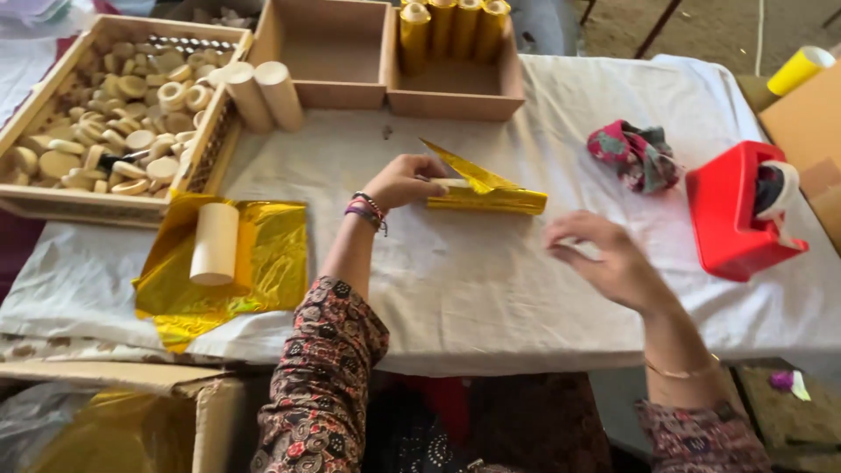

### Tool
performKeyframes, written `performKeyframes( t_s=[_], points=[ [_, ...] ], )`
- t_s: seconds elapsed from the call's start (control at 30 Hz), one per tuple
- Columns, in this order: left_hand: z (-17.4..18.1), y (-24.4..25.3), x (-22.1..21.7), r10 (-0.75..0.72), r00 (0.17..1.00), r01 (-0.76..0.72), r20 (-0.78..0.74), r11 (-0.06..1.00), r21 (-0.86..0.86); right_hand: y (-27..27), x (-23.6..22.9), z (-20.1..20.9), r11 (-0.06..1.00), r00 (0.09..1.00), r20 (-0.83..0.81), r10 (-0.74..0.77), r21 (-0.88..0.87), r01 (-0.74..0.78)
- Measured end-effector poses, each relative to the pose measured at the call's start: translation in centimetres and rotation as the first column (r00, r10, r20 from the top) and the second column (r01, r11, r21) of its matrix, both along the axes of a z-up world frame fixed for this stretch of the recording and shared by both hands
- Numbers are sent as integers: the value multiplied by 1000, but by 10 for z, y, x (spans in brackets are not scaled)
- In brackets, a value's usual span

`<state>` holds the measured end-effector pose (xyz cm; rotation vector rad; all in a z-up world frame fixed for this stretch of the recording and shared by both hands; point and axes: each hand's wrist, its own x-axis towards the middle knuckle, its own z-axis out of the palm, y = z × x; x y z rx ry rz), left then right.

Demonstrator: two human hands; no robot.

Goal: Wrapping small wooden cylinders in metallic gold and silver foil sheets.

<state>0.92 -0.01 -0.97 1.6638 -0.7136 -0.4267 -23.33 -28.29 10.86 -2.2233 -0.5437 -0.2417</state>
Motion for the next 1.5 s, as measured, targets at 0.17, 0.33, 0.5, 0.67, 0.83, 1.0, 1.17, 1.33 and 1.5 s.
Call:
performKeyframes(
  t_s=[0.17, 0.33, 0.5, 0.67, 0.83, 1.0, 1.17, 1.33, 1.5],
  points=[
    [1, 0, 0, 31, 999, -32, 28, 999, 37, 69, 55, -10, 936, 929, -132, 346, -19, -352],
    [-7, -4, 7, 42, 999, -43, 18, 998, 38, 71, 107, -35, 983, 964, -193, 185, 39, -181],
    [9, 1, -3, 31, 999, -32, 21, 998, 45, 55, 142, -43, 966, 949, -305, 82, 258, 0],
    [7, 1, -2, 0, 1000, 0, -22, 1000, 9, 52, 147, -43, 882, 826, -562, 38, 407, 236],
    [2, -2, 0, 12, 999, -12, -35, 1000, 15, 50, 148, -44, 878, 816, -572, 86, 431, 209],
    [3, -2, -1, 26, 999, -25, -40, 1000, 3, 48, 155, -54, 904, 839, -536, 97, 400, 151],
    [1, -3, 2, 33, 999, -33, 11, 999, 41, 55, 154, -50, 929, 863, -502, 65, 346, 131],
    [0, -3, 3, 25, 1000, -25, 0, 999, 39, 56, 156, -53, 940, 891, -452, 44, 320, 116],
    [9, -1, -3, 49, 999, -51, 19, 996, 78, 58, 158, -52, 955, 887, -447, -115, 196, 222]
  ],
)
